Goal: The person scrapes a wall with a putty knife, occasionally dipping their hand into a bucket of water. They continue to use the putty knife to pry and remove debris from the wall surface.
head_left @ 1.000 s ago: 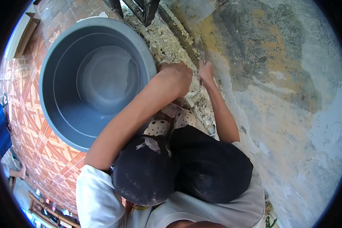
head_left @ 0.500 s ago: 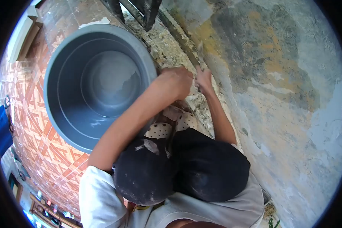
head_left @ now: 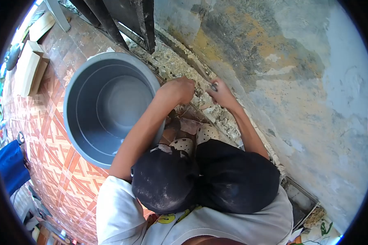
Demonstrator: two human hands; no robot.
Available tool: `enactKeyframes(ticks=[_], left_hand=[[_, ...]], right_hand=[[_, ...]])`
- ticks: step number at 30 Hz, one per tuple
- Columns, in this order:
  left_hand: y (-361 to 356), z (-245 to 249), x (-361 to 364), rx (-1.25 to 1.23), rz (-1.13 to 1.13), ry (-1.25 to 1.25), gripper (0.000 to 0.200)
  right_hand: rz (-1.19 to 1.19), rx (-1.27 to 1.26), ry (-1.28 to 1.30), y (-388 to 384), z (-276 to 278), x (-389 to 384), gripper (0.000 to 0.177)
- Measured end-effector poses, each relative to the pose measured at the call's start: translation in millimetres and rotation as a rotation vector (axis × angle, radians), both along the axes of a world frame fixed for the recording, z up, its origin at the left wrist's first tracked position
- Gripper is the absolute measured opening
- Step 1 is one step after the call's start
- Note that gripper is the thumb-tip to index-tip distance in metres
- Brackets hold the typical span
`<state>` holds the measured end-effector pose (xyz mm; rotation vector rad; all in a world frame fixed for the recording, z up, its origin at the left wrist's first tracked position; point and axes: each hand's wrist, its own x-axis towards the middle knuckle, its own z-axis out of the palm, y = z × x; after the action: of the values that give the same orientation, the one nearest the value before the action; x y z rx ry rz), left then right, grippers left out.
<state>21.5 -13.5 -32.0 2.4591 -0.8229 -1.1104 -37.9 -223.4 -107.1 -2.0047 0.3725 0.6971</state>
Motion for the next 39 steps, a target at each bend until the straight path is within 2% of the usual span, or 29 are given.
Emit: enactKeyframes(ticks=[2, 5, 10, 14, 16, 19, 22, 25, 29, 31, 34, 37, 39], left_hand=[[-2.1, -12.3, 2.3, 0.006, -0.010, -0.008, 0.036], [-3.7, -13.8, 4.2, 0.009, -0.091, -0.001, 0.036], [-5.5, -1.8, 1.9, 0.006, -0.153, -0.054, 0.031], [-6.8, -21.1, -0.9, -0.056, -0.055, -0.089, 0.030], [-4.3, -30.3, 0.3, -0.062, -0.117, -0.076, 0.031], [-3.6, -17.1, -0.7, -0.024, -0.121, -0.057, 0.035], [-4.6, 3.5, -2.6, -0.013, -0.065, -0.044, 0.029], [-2.5, -4.0, -0.3, -0.046, -0.038, -0.032, 0.030], [-1.5, -3.8, 1.5, -0.063, -0.025, -0.007, 0.032], [-0.4, -8.4, 2.1, -0.088, -0.048, -0.013, 0.031], [0.9, -14.9, 1.6, -0.109, -0.061, -0.015, 0.031], [1.0, -8.6, 1.7, -0.092, -0.056, -0.003, 0.032], [1.2, -5.5, 0.9, -0.076, -0.043, -0.007, 0.032]], right_hand=[[-0.082, -0.053, 0.030, -11.8, 24.3, -18.8, 0.039], [0.158, -0.652, -0.325, -40.8, 24.4, -39.2, 0.037], [0.328, -0.690, -0.194, -56.2, 71.8, -6.5, 0.024], [0.604, -0.771, -0.275, -42.4, 120.6, 48.2, 0.012], [0.763, -0.747, -0.329, -33.4, 128.9, 78.1, 0.011], [0.593, -0.640, -0.249, -11.8, 92.3, 113.6, 0.012], [0.668, -0.915, -0.629, 5.1, 51.4, 103.2, 0.014], [0.761, -0.890, -0.478, 5.3, 35.0, 113.0, 0.016], [0.701, -0.810, -0.479, 13.8, 9.9, 117.7, 0.021], [0.751, -0.811, -0.546, 18.8, 11.0, 116.4, 0.022], [0.743, -0.901, -0.346, 37.1, 12.0, 120.2, 0.030], [0.722, -0.940, -0.500, 40.7, 24.9, 108.5, 0.034], [0.745, -0.923, -0.341, 37.2, 39.5, 111.2, 0.035]])
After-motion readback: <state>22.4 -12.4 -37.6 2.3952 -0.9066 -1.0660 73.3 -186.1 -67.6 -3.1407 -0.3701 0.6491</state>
